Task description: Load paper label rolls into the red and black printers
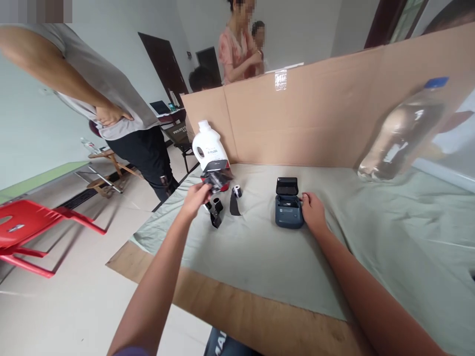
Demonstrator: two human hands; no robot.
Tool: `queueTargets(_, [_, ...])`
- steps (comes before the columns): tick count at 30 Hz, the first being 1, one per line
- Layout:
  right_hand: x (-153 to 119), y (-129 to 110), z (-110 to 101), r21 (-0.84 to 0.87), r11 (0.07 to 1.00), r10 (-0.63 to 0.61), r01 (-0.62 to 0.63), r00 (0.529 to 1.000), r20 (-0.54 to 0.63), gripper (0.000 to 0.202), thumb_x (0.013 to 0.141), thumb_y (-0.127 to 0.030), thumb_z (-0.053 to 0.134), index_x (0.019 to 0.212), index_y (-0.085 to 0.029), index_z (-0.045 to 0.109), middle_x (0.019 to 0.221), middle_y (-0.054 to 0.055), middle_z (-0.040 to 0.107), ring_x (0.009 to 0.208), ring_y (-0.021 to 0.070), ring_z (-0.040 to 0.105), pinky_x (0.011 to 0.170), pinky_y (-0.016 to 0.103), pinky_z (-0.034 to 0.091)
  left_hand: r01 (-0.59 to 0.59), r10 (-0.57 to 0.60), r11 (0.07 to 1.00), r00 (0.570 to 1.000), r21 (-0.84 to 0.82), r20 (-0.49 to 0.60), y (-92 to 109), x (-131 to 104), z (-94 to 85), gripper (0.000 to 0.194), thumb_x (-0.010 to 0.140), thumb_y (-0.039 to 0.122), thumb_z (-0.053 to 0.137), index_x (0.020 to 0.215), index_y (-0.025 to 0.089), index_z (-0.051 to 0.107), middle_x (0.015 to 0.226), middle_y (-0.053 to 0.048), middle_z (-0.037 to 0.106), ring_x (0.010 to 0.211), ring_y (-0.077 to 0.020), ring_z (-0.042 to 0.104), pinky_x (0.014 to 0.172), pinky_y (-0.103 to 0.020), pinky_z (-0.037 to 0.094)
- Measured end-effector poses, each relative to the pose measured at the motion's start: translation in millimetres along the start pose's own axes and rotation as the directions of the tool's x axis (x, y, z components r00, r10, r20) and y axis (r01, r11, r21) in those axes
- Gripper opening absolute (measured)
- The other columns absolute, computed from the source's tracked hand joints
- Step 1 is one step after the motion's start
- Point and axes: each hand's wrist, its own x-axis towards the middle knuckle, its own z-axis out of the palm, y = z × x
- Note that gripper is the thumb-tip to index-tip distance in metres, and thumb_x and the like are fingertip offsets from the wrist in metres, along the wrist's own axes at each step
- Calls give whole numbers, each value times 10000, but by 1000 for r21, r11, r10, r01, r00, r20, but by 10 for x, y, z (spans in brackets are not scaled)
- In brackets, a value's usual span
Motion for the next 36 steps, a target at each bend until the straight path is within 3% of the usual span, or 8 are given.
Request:
queueTargets(2, [8, 11, 5, -10, 1000, -6, 6, 1000, -13, 424, 936, -414, 362, 1095, -172, 672, 989, 146, 757, 947, 288, 689, 855, 406, 491, 28, -21, 999, 987, 42, -160, -252, -44, -399, 281, 772, 400, 524, 587, 198, 463, 513, 17, 500, 443, -89, 398, 454, -227, 297])
queueTargets(4, [19, 29, 13, -21, 1000, -16, 15, 1000, -26, 413, 932, -408, 371, 1085, -175, 676, 971, 140, 759, 936, 285, 689, 840, 403, 493, 81, -25, 979, 959, 187, -283, -500, -104, -688, 297, 773, 414, 514, 568, 205, 461, 489, 17, 491, 454, -108, 415, 472, -240, 314])
queueTargets(8, [27, 50, 26, -24, 1000, -16, 15, 999, -32, 380, 922, -393, 393, 1067, -188, 679, 932, 114, 762, 906, 277, 690, 824, 396, 493, 180, 33, 841, 925, 510, -380, -912, -201, -915, 278, 780, 452, 540, 644, 214, 495, 590, -12, 605, 602, -186, 578, 561, -266, 371])
queueTargets(14, [2, -7, -8, -23, 1000, 9, -10, 1000, -25, 381, 924, -407, 385, 1066, -203, 674, 959, 106, 767, 910, 279, 691, 831, 399, 488, 204, 11, 715, 953, 669, -303, -1230, -207, -698, 278, 826, 487, 537, 730, 230, 493, 755, -62, 701, 785, -278, 677, 614, -298, 385])
queueTargets(21, [-6, -48, -18, -15, 1000, 18, -18, 999, -29, 366, 921, -411, 407, 1070, -202, 668, 958, 104, 769, 901, 264, 697, 824, 382, 495, 197, -29, 668, 971, 718, -239, -1284, -197, -514, 365, 805, 602, 585, 806, 241, 531, 766, -54, 692, 801, -288, 683, 579, -286, 368])
queueTargets(26, [0, -53, -19, -40, 999, 20, -21, 999, -35, 369, 925, -411, 412, 1071, -196, 674, 953, 110, 769, 906, 262, 698, 820, 382, 492, 223, -34, 707, 958, 670, -283, -1277, -196, -506, 384, 784, 587, 607, 700, 239, 469, 694, -33, 639, 703, -238, 634, 567, -279, 355])
queueTargets(33, [-4, -114, -40, -66, 997, 39, -41, 999, -28, 371, 909, -411, 427, 1072, -188, 674, 958, 119, 766, 902, 266, 694, 809, 384, 481, 275, -112, 693, 954, 666, -277, -1296, -252, -522, 321, 773, 550, 622, 772, 239, 543, 705, -15, 619, 689, -227, 597, 553, -280, 328])
queueTargets(36, [-20, -177, -55, -75, 996, 54, -56, 998, -26, 379, 907, -415, 429, 1072, -180, 676, 982, 139, 765, 909, 264, 684, 807, 374, 469, 241, -10, 754, 934, 611, -357, -1233, -325, -523, 374, 787, 580, 626, 915, 230, 610, 695, 4, 574, 658, -199, 568, 569, -273, 356])
